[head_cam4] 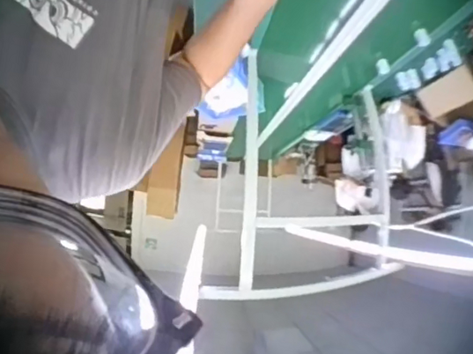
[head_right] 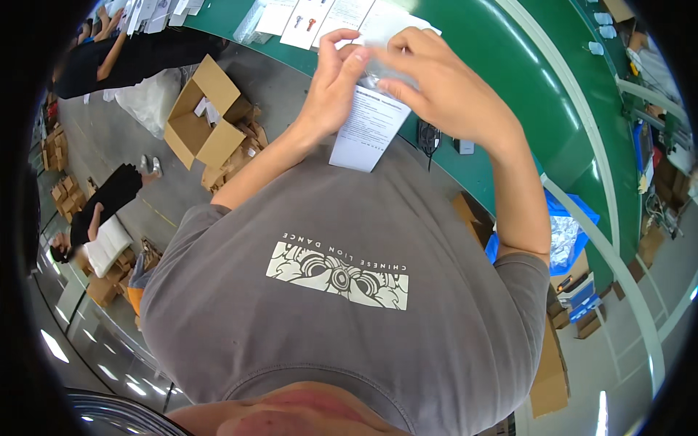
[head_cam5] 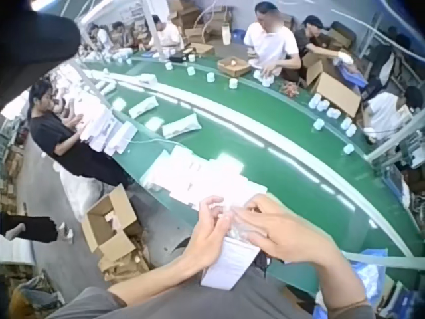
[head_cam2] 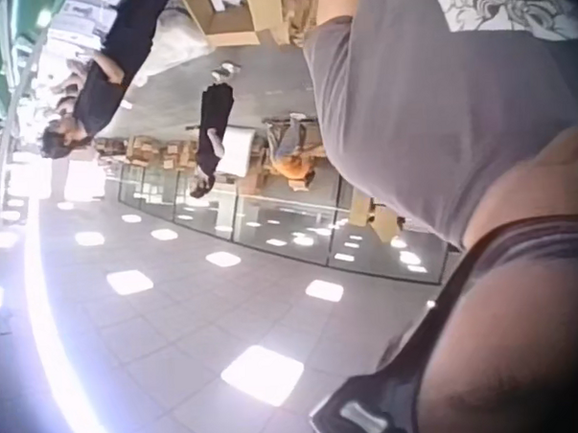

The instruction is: Packaging items from plastic bags into small white cardboard boxes at an assembly line.

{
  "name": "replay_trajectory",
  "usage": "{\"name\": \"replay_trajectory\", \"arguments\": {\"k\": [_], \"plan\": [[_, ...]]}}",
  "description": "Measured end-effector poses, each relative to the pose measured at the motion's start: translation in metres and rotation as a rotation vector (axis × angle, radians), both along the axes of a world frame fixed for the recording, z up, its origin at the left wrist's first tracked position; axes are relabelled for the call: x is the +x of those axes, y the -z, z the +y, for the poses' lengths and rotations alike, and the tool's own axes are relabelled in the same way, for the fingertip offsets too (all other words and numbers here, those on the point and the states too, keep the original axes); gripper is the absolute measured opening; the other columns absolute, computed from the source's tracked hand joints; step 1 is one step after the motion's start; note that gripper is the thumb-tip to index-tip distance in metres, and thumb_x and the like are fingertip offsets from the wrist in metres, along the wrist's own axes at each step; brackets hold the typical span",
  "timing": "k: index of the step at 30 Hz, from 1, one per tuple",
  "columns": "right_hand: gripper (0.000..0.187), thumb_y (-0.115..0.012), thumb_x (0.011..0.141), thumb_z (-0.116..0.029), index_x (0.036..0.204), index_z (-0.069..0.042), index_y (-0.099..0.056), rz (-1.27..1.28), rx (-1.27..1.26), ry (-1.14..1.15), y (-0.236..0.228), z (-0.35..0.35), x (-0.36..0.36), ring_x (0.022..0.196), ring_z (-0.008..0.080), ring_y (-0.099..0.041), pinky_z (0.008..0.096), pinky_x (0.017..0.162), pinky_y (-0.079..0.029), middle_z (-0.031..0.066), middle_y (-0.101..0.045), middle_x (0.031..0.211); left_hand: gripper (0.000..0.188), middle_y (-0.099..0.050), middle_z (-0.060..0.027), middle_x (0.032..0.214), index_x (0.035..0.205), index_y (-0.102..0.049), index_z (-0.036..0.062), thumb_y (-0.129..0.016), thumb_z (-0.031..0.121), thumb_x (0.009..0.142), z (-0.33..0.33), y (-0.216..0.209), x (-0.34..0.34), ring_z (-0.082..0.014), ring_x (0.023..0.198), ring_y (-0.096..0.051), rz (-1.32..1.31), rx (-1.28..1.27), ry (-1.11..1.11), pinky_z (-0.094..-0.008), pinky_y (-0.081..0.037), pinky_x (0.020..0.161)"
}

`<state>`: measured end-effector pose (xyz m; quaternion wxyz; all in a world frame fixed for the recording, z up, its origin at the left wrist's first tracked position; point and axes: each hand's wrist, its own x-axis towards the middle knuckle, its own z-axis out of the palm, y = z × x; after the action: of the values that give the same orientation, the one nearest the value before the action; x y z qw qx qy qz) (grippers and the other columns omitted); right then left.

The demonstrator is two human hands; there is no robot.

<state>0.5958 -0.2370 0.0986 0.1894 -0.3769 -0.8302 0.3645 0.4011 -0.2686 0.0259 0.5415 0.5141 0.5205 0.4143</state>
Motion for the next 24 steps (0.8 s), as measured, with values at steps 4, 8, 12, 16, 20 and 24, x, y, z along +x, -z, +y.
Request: {"name": "replay_trajectory", "arguments": {"k": [4, 8, 12, 16, 20, 24], "plan": [[0.028, -0.063, 0.096, -0.019, 0.118, -0.003, -0.065, -0.222, -0.107, -0.197, -0.01, -0.015, -0.011, 0.109, 0.0292, -0.049, 0.0369, 0.093, -0.043, 0.0126, -0.062, 0.11, 0.048, -0.064, -0.0163, 0.107, 0.133, -0.047, 0.0042, -0.059, 0.037, 0.1, -0.004, 0.011, -0.013, -0.0224, 0.095, -0.062, -0.067, 0.014, 0.007, -0.0339, -0.048, 0.085], [0.026, -0.064, 0.095, -0.016, 0.118, -0.002, -0.065, -0.041, -0.227, -0.254, 0.001, -0.006, -0.021, 0.108, 0.0285, -0.053, 0.0363, 0.094, -0.044, 0.0117, -0.064, 0.11, 0.047, -0.062, -0.0144, 0.112, 0.132, -0.051, 0.006, -0.064, 0.031, 0.096, -0.012, 0.014, -0.026, -0.0211, 0.105, -0.058, -0.098, 0.148, 0.17, -0.0336, -0.046, 0.089], [0.027, -0.065, 0.094, -0.011, 0.119, 0.0, -0.065, 0.687, -0.2, 0.486, 0.033, -0.027, -0.01, 0.108, 0.0257, -0.057, 0.0349, 0.095, -0.045, 0.0102, -0.064, 0.113, 0.044, -0.059, -0.0123, 0.121, 0.13, -0.058, 0.0079, -0.069, 0.027, 0.092, -0.016, 0.02, -0.045, -0.022, 0.112, -0.054, -0.136, 0.238, 0.242, -0.0339, -0.045, 0.094], [0.024, -0.067, 0.092, -0.007, 0.114, 0.002, -0.067, 0.382, -0.053, 0.309, 0.057, -0.051, -0.019, 0.108, 0.0216, -0.059, 0.0335, 0.093, -0.047, 0.0074, -0.065, 0.114, 0.042, -0.056, -0.0105, 0.13, 0.128, -0.062, 0.0072, -0.068, 0.024, 0.09, -0.01, 0.013, -0.056, -0.0229, 0.121, -0.051, -0.104, 0.262, 0.358, -0.0381, -0.041, 0.103], [0.018, -0.07, 0.088, -0.003, 0.106, -0.003, -0.072, 0.262, -0.059, 0.321, 0.043, -0.048, -0.011, 0.103, 0.019, -0.061, 0.0315, 0.088, -0.049, 0.006, -0.068, 0.107, 0.039, -0.058, -0.0101, 0.129, 0.124, -0.066, 0.0068, -0.069, 0.023, 0.089, -0.004, 0.0, -0.057, -0.0242, 0.124, -0.049, -0.006, 0.241, 0.499, -0.0397, -0.038, 0.107], [0.011, -0.07, 0.087, -0.001, 0.096, -0.004, -0.075, 0.579, -0.119, 0.833, 0.02, -0.017, -0.02, 0.098, 0.0162, -0.062, 0.029, 0.081, -0.051, 0.0059, -0.071, 0.104, 0.036, -0.061, -0.0103, 0.122, 0.12, -0.068, 0.0072, -0.071, 0.024, 0.088, 0.001, 0.002, -0.051, -0.0256, 0.124, -0.048, 0.048, 0.226, 0.587, -0.0395, -0.038, 0.107]]}}
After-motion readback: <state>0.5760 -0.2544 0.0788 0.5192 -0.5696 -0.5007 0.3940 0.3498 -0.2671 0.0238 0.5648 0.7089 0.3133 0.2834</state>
